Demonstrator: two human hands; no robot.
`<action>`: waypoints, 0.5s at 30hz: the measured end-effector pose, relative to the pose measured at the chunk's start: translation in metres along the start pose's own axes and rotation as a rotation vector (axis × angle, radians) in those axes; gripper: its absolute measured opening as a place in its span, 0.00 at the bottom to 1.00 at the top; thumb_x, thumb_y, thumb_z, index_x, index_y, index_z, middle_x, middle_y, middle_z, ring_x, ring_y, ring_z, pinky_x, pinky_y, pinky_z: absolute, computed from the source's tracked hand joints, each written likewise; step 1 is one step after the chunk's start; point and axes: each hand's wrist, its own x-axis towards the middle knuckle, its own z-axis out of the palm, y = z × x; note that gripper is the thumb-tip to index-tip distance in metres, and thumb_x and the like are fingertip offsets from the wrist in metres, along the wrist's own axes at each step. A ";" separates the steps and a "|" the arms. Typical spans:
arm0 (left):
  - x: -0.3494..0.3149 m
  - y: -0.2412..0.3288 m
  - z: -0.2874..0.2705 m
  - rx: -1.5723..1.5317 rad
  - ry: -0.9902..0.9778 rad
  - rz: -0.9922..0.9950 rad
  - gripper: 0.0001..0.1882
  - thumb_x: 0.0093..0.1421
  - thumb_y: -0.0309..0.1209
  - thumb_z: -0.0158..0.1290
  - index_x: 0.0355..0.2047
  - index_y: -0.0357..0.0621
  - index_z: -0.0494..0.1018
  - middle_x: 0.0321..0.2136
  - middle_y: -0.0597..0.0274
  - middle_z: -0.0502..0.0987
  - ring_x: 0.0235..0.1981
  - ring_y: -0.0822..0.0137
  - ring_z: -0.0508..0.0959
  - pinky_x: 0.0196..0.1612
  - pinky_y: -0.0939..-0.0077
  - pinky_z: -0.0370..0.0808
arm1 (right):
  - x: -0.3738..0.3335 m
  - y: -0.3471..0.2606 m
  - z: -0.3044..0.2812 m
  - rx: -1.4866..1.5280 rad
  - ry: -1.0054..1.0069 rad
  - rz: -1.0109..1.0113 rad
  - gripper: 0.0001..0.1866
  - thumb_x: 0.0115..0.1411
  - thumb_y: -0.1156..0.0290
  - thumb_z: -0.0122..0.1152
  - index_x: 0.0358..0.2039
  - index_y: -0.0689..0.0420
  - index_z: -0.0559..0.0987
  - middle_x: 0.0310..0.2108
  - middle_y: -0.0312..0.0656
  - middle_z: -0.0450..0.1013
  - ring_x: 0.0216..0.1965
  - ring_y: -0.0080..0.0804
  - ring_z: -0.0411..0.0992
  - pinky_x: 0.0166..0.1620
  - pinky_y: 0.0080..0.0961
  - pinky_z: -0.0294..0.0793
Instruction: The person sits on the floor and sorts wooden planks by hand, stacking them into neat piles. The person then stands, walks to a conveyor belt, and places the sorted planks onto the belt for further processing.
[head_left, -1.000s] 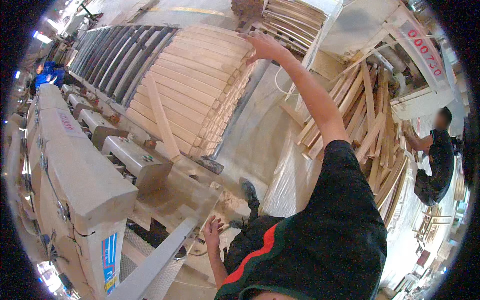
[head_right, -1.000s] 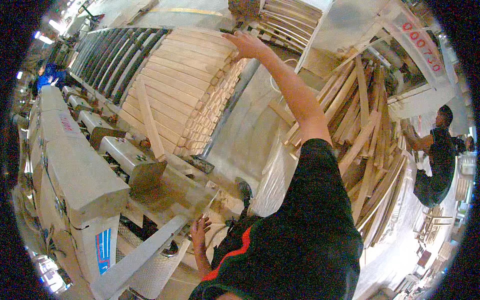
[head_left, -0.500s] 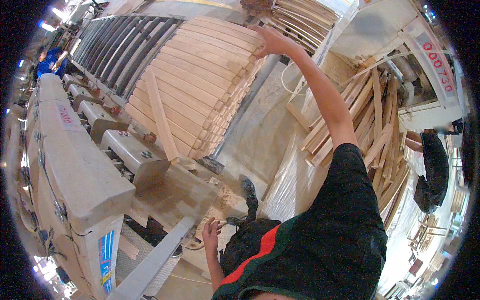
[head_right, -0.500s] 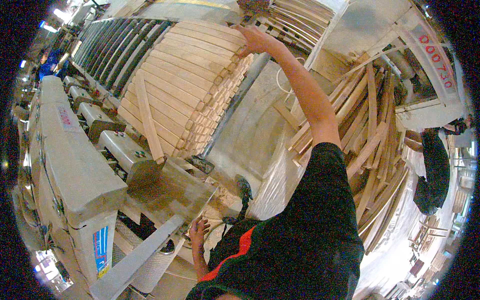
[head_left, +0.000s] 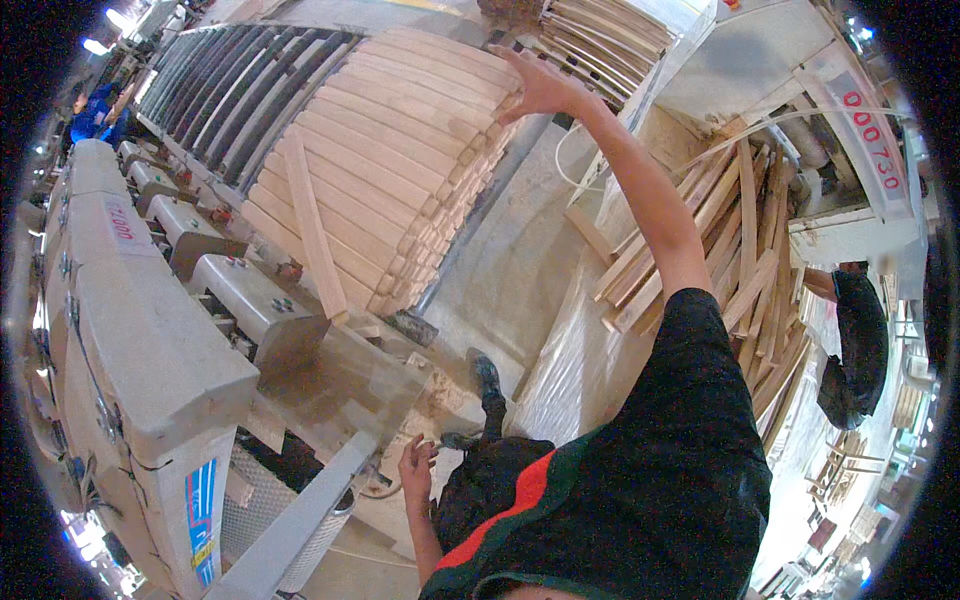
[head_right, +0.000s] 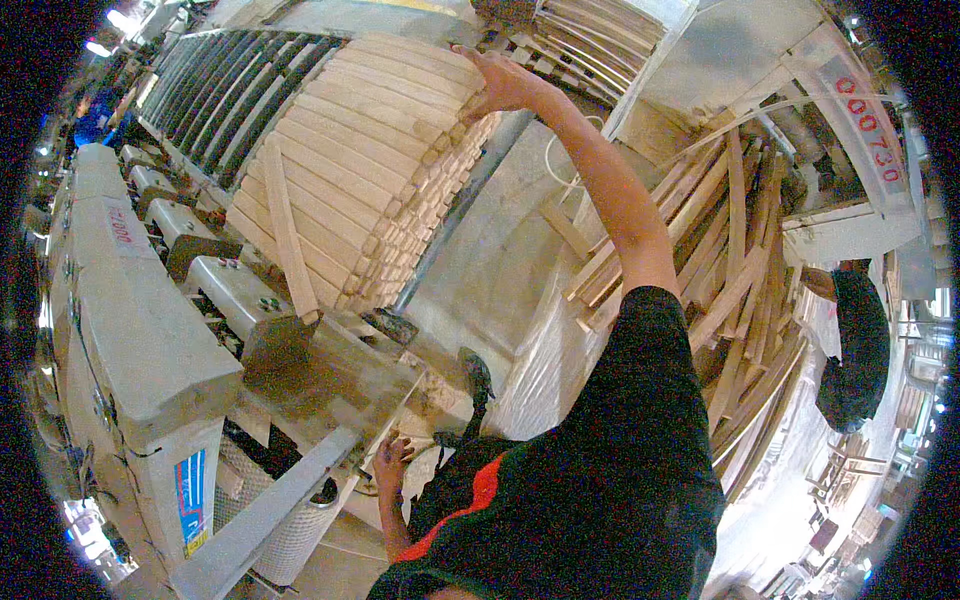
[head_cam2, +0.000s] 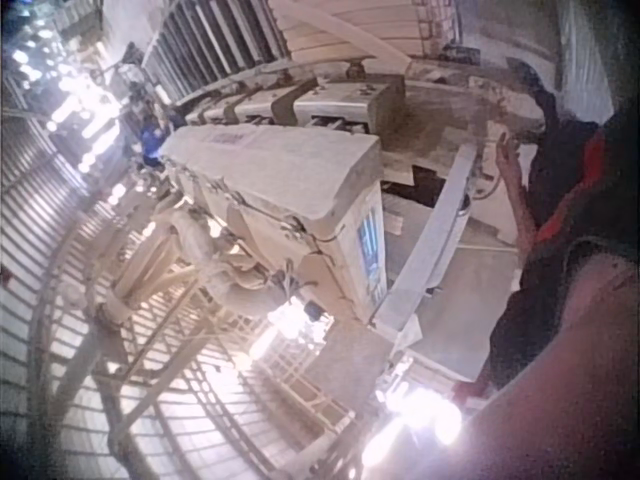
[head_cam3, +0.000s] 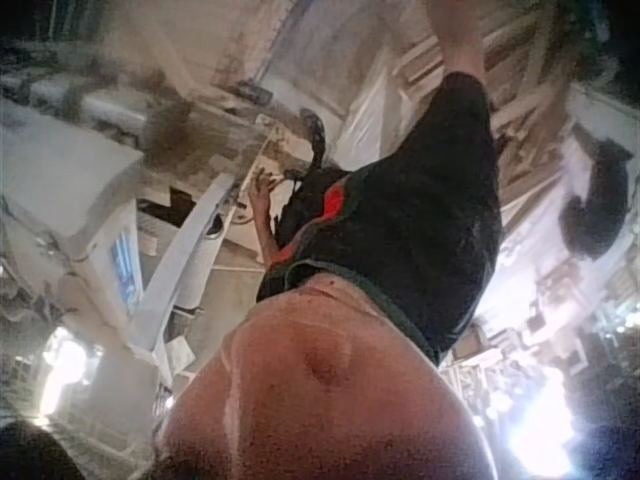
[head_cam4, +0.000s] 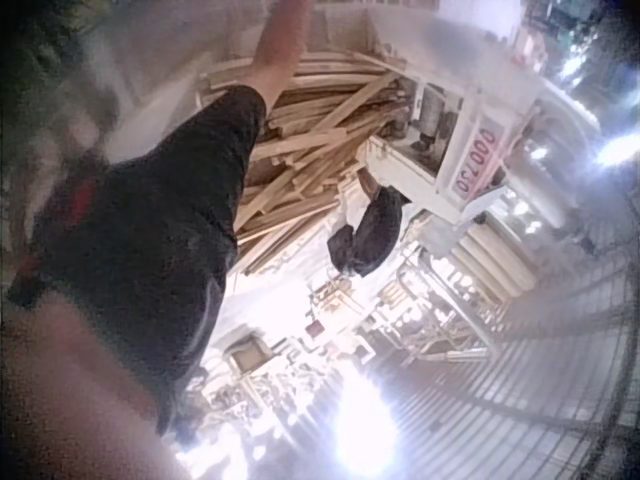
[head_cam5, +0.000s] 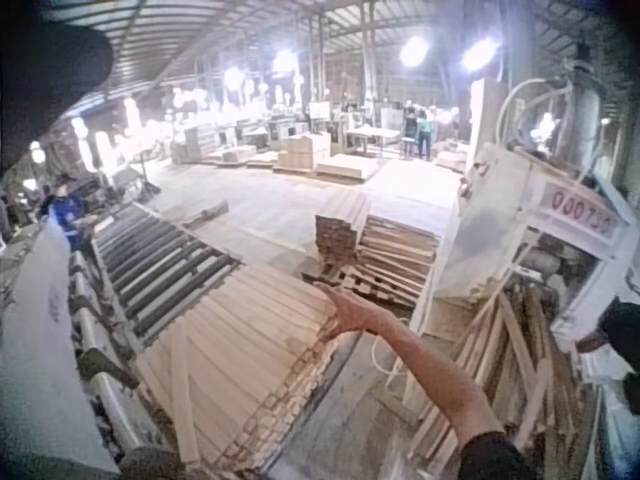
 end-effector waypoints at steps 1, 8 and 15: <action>0.000 -0.001 0.000 -0.006 -0.006 -0.006 0.21 0.61 0.34 0.48 0.53 0.39 0.65 0.39 0.53 0.77 0.38 0.65 0.77 0.38 0.72 0.74 | -0.002 -0.002 0.001 0.003 0.023 -0.023 0.59 0.33 0.51 0.76 0.63 0.46 0.50 0.52 0.57 0.61 0.54 0.54 0.59 0.57 0.43 0.58; 0.004 0.000 0.002 0.035 -0.020 0.017 0.20 0.61 0.32 0.48 0.52 0.40 0.65 0.39 0.53 0.77 0.37 0.65 0.78 0.38 0.73 0.74 | -0.001 0.017 -0.006 0.218 0.022 -0.058 0.55 0.34 0.57 0.76 0.62 0.49 0.53 0.50 0.55 0.65 0.51 0.50 0.64 0.53 0.38 0.64; 0.004 -0.001 0.001 0.105 -0.024 0.036 0.20 0.62 0.33 0.48 0.53 0.39 0.65 0.39 0.53 0.77 0.37 0.65 0.78 0.37 0.73 0.74 | -0.010 0.027 0.000 0.055 0.083 0.123 0.50 0.34 0.59 0.74 0.58 0.53 0.61 0.46 0.49 0.71 0.46 0.45 0.70 0.51 0.37 0.68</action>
